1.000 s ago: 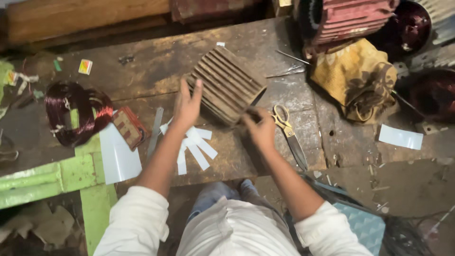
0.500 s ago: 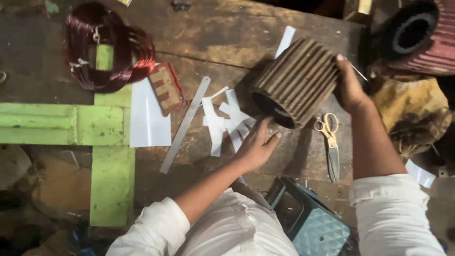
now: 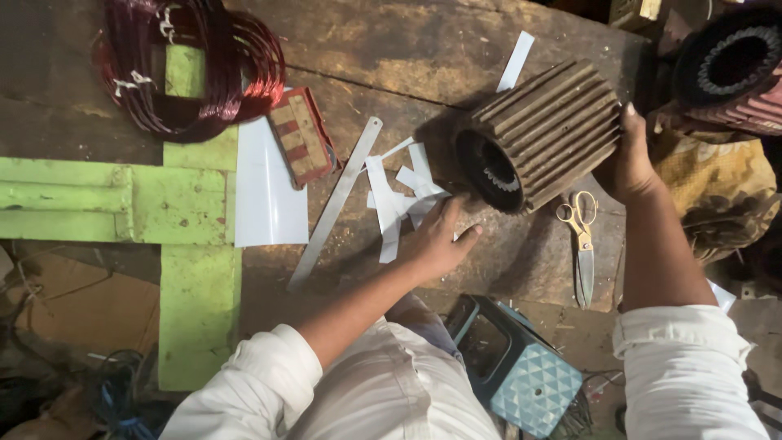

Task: The person cuts white strips with scissors and inserts them into slots on a cylindrical metal motor stator. They repeatedly pick up strips, cut them, and place them into the stator slots.

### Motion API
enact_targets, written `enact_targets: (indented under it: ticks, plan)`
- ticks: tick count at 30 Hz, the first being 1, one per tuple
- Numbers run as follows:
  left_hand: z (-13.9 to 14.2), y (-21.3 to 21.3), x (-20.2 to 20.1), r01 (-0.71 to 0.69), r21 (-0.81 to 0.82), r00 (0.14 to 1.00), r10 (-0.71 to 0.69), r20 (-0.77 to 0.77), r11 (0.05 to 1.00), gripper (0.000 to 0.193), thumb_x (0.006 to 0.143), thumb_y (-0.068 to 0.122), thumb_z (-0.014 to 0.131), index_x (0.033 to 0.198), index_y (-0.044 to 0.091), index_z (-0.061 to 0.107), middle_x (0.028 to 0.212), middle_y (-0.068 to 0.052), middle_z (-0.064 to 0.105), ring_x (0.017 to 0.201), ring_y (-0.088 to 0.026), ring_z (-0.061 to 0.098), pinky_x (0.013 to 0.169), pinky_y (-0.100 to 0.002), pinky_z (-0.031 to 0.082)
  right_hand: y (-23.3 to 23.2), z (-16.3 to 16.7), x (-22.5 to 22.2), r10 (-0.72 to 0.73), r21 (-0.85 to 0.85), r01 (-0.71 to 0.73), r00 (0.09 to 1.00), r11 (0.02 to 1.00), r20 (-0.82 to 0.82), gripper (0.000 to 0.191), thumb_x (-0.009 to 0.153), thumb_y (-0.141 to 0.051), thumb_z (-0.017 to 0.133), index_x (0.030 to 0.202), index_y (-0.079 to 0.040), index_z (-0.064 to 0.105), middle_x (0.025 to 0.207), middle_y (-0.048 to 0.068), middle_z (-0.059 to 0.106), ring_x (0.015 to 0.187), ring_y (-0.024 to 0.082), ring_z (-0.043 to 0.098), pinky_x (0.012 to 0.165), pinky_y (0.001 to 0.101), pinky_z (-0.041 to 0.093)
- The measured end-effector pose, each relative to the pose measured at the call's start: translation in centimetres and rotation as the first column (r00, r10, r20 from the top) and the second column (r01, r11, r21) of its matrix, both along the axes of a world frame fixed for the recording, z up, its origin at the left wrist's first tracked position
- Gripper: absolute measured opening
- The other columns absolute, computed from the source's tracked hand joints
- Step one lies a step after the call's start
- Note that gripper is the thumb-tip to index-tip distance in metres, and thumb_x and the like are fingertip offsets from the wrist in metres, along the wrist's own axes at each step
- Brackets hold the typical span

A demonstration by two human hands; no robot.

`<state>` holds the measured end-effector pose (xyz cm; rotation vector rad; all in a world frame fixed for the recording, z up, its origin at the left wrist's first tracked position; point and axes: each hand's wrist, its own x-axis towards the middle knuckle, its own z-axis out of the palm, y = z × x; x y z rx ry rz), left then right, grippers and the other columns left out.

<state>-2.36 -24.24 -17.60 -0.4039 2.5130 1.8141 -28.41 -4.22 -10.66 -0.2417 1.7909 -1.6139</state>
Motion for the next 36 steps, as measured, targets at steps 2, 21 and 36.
enact_targets:
  ticks: [2, 21, 36]
  plan:
    - [-0.1, -0.2, -0.4, -0.014, -0.022, 0.997, 0.013, -0.076, 1.000, 0.063, 0.096, 0.041, 0.064, 0.146, 0.009, 0.043, 0.142, -0.023, 0.054, 0.131, -0.045, 0.054, 0.103, -0.052, 0.048, -0.1, -0.1, 0.3, -0.016, -0.001, 0.016, 1.000, 1.000, 0.000, 0.092, 0.089, -0.081, 0.050, 0.149, -0.011, 0.048, 0.150, 0.007, 0.055, 0.141, 0.025, 0.049, 0.121, 0.0445, 0.035]
    - [1.3, -5.3, 0.6, 0.132, -0.480, 0.949, -0.250, -0.191, 0.867, 0.025, 0.087, 0.013, 0.069, 0.111, 0.008, 0.070, 0.114, -0.014, 0.063, 0.110, -0.037, 0.058, 0.090, -0.048, 0.050, 1.1, -4.8, 18.0, -0.284, 0.335, 0.416, 0.882, 0.846, -0.377, 0.067, 0.105, -0.052, 0.052, 0.148, -0.001, 0.047, 0.152, 0.020, 0.051, 0.138, 0.031, 0.052, 0.111, 0.0401, 0.043]
    - [7.4, 3.5, 0.5, 0.141, -0.422, 0.942, -0.252, -0.221, 0.896, 0.025, 0.091, 0.018, 0.071, 0.109, 0.002, 0.065, 0.105, -0.017, 0.068, 0.101, -0.039, 0.062, 0.085, -0.048, 0.050, 5.0, 3.7, 21.3, 0.067, 0.244, 0.128, 0.753, 0.961, -0.655, 0.032, 0.090, -0.019, 0.075, 0.119, -0.007, 0.072, 0.103, 0.012, 0.075, 0.087, 0.021, 0.074, 0.067, 0.0324, 0.057]
